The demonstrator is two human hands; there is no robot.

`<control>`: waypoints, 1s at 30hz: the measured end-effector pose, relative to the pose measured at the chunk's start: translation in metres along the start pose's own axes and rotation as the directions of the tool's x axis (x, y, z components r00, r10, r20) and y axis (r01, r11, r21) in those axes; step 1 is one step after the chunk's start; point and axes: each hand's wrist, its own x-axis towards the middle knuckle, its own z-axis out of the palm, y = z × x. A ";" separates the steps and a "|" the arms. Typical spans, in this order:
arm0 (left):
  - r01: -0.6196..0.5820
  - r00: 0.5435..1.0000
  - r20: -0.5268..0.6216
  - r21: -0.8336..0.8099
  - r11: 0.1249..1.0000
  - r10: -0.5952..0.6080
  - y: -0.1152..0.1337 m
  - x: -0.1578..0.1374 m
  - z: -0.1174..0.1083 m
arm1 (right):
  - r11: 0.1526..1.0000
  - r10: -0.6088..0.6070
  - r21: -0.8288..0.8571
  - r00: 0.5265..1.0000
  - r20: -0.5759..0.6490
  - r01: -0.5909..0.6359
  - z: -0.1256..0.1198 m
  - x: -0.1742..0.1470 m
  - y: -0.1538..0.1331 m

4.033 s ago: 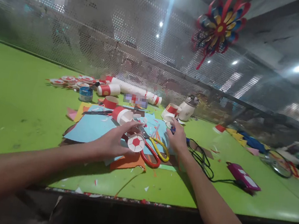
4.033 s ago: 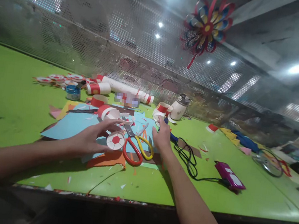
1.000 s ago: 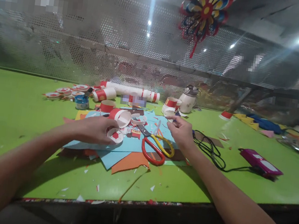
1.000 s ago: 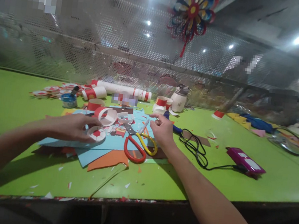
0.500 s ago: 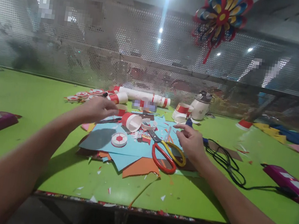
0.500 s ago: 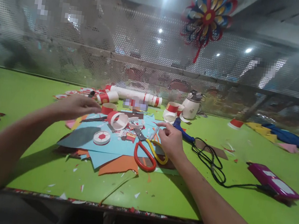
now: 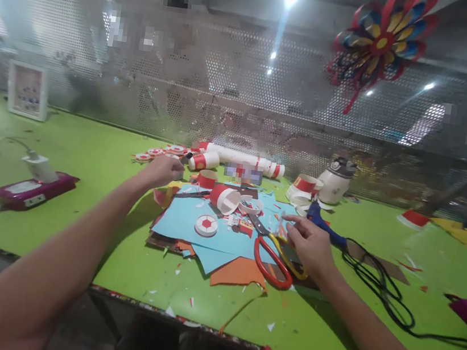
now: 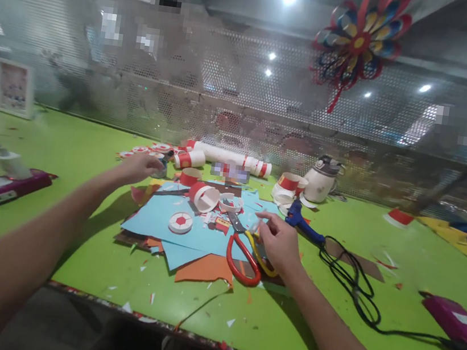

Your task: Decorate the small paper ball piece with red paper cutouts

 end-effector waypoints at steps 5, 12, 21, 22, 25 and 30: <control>0.035 0.995 0.090 0.042 0.998 -0.039 -0.008 0.001 0.000 | 1.000 0.016 -0.011 1.000 0.011 -0.016 0.002 0.000 0.001; 0.043 0.985 0.162 0.112 0.993 -0.061 0.003 0.003 0.023 | 0.999 0.006 -0.049 0.999 0.039 -0.004 0.005 -0.002 0.005; 0.009 0.983 0.175 0.243 0.970 -0.053 0.020 -0.002 0.042 | 0.994 -0.028 -0.104 0.996 0.082 0.037 0.004 -0.006 0.000; 0.004 0.984 0.172 0.254 0.967 -0.049 0.021 -0.002 0.042 | 0.993 -0.033 -0.108 0.996 0.087 0.042 0.004 -0.007 0.000; -0.011 0.987 0.157 0.280 0.960 -0.035 0.024 -0.001 0.044 | 0.994 -0.040 -0.101 0.995 0.093 0.050 0.004 -0.007 -0.001; -0.015 0.991 0.130 0.306 0.952 -0.026 0.025 -0.001 0.047 | 0.994 -0.053 -0.093 0.996 0.076 0.060 0.002 -0.007 -0.001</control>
